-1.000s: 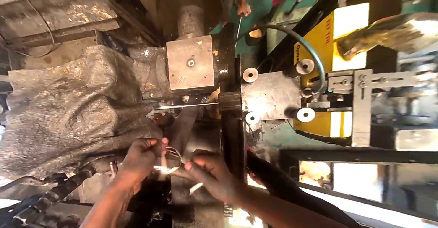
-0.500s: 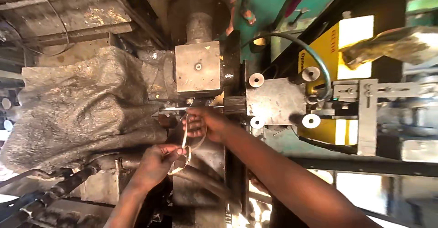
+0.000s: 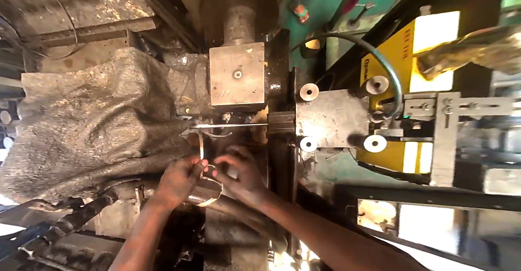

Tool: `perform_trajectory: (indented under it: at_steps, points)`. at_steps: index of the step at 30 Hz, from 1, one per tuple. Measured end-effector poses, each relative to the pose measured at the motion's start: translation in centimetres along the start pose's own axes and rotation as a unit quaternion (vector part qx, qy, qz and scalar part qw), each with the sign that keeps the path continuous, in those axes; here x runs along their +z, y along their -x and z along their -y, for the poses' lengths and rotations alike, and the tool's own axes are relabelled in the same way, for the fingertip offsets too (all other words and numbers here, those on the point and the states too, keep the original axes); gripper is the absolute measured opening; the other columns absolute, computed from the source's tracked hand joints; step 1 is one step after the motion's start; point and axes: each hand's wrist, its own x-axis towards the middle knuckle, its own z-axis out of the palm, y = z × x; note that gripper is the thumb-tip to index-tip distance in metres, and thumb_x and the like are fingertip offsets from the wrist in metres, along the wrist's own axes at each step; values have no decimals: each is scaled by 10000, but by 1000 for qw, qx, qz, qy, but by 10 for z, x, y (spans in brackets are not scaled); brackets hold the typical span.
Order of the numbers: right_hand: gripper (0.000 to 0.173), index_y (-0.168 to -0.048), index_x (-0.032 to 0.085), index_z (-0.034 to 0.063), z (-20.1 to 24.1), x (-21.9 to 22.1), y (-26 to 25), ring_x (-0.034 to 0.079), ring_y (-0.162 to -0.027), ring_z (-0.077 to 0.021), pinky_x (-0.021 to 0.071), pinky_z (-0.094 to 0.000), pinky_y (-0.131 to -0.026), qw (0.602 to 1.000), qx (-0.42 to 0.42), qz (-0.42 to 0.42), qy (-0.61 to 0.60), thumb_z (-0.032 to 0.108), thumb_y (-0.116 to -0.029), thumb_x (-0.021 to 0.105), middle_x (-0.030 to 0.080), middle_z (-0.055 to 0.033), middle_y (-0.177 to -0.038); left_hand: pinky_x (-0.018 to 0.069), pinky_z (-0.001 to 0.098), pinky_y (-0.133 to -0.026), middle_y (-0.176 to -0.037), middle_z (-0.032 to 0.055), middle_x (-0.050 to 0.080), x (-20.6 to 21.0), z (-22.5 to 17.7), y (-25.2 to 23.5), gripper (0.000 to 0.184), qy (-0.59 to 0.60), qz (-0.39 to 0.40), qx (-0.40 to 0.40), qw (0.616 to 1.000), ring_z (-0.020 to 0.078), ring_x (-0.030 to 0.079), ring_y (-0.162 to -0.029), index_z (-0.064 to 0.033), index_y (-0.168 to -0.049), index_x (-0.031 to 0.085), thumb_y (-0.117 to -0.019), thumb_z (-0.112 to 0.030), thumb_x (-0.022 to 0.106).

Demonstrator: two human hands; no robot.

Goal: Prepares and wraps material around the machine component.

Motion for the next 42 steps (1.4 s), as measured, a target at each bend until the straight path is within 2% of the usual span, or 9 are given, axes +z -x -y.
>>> perform_trajectory:
  at_steps: [7,11,17,21,26,30,34,37,42]
  points:
    - [111,-1001,770,31,19,3,-12,693,-917,-275,558,-486,-805,992,18,114,54,61,-955,674,716,-143,-979,490,697,-860,-1034,252,694,-22,12,-3,247,-215,-50,14,975,476,666,-1000,-1,-1072,714,-1054,-208,580]
    - [83,-965,764,19,16,-5,-11,691,-870,-286,561,-492,-764,993,-19,88,72,55,-940,693,708,-153,-945,530,514,-717,-891,116,662,-12,6,-3,185,-112,-84,128,982,268,644,-784,-31,-949,719,-1031,-132,587]
    - [141,-896,793,92,-12,0,-18,544,-1342,-320,452,-504,-1085,960,-239,-4,143,69,-862,659,578,-124,-1472,496,567,-734,-780,118,666,-3,-6,-20,283,-99,41,14,994,288,632,-761,-52,-883,731,-1046,-244,602]
    - [124,-990,711,-54,-15,-7,-28,701,-877,-188,562,-389,-838,992,-42,111,-48,22,-960,618,727,-142,-941,491,589,-720,-763,119,644,-3,-5,-23,290,-162,43,50,985,321,636,-765,-73,-898,692,-1058,-283,573]
    - [96,-973,690,-70,-15,-9,-30,638,-761,-105,538,-286,-750,981,74,117,-136,-4,-961,622,689,-109,-849,542,514,-764,-863,47,709,5,14,-13,135,-69,21,147,987,204,669,-797,-107,-1001,777,-971,-213,698]
    - [154,-998,741,14,-19,-3,-28,689,-986,-268,535,-472,-906,986,-142,55,65,13,-848,709,738,-121,-975,532,187,-756,-903,-39,670,11,20,-6,158,160,40,149,975,9,618,-816,-51,-910,738,-934,18,597]
    - [277,-1128,777,108,-17,2,-32,627,-1093,-292,510,-437,-942,942,-326,-12,79,97,-856,726,699,-119,-1139,543,157,-707,-806,-62,677,11,18,-6,260,264,36,73,961,-20,624,-726,-54,-964,680,-994,82,461]
    - [171,-929,762,-31,-11,6,-27,666,-890,-53,545,-219,-836,955,-196,15,-223,19,-961,602,740,-52,-947,523,318,-733,-830,14,666,3,18,-13,147,68,28,72,995,77,603,-750,-42,-999,714,-1029,-57,571]
    - [460,-721,534,191,-15,-22,-11,504,-534,3,431,-148,-505,885,179,69,-424,330,-1114,339,534,94,-613,464,624,-988,-960,117,757,-23,32,-13,265,-253,-14,244,936,361,696,-1021,-89,-949,793,-979,-316,661]
